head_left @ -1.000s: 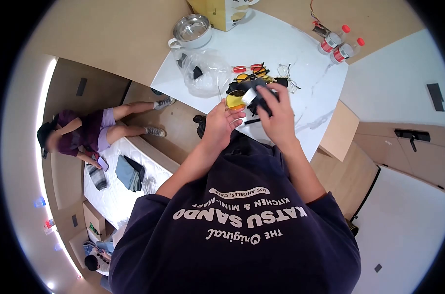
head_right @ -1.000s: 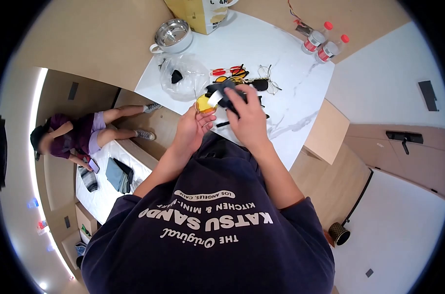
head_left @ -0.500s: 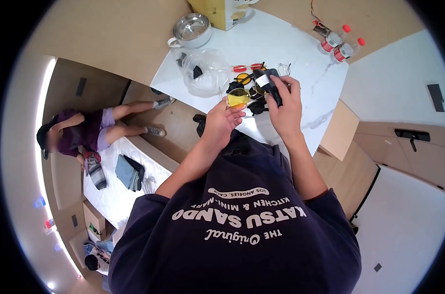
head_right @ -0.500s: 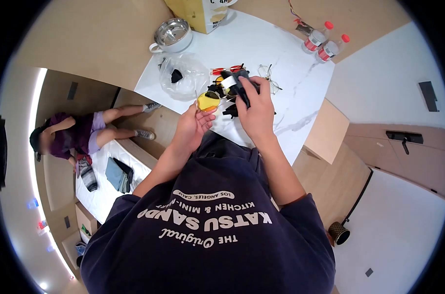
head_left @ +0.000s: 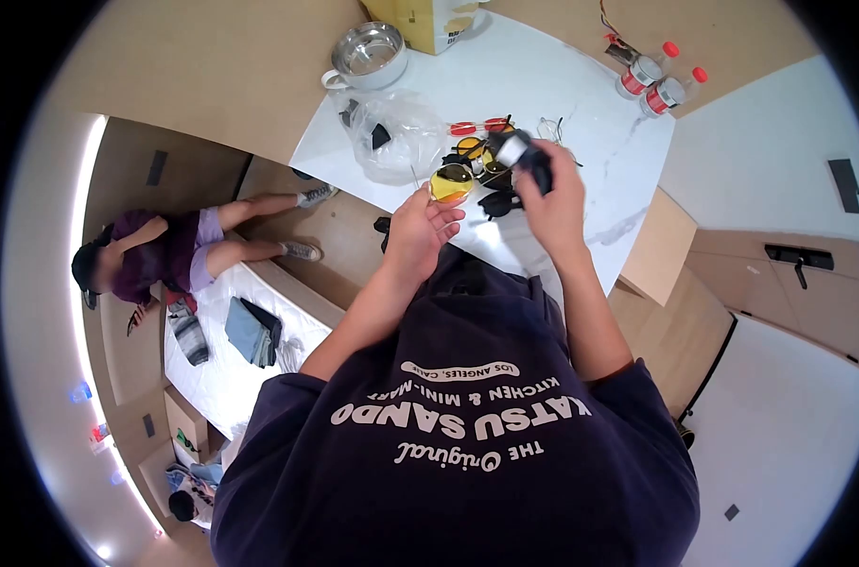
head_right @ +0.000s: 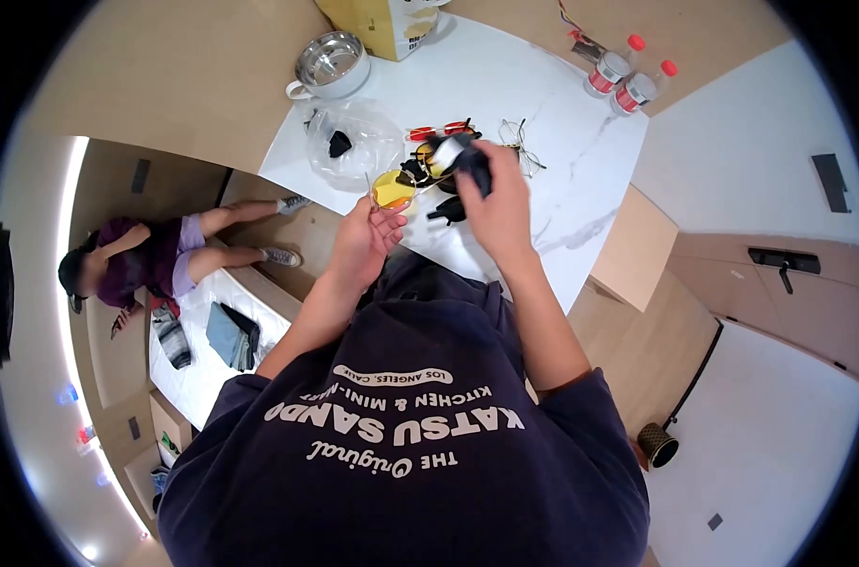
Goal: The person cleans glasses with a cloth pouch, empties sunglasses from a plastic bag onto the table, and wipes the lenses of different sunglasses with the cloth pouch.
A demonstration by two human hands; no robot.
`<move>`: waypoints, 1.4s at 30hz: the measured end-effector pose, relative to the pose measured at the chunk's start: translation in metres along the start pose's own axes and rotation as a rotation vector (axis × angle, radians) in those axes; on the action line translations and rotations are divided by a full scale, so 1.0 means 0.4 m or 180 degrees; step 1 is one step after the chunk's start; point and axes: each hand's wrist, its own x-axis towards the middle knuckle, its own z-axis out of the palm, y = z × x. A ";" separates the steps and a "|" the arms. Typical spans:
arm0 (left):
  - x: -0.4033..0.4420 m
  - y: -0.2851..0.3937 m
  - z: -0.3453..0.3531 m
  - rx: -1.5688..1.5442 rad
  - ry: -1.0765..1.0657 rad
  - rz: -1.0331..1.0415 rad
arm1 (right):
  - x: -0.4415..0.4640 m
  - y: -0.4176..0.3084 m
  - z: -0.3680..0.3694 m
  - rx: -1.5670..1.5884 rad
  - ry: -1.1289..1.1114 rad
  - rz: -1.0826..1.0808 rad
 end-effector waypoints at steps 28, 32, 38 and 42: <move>0.003 -0.044 0.007 -0.0201 -0.0143 0.0424 | -0.069 -0.085 0.071 -0.0246 -0.0813 -0.1246; -0.015 -0.010 0.016 0.0037 0.0088 0.0056 | -0.024 -0.056 0.058 -0.0362 -0.0184 -0.0788; -0.025 -0.023 0.037 -0.0103 0.0109 0.0457 | -0.065 -0.099 0.061 -0.0287 -0.0791 -0.1331; -0.028 0.001 0.037 0.0114 0.0045 0.0255 | -0.043 -0.069 0.054 -0.0219 -0.0223 -0.0623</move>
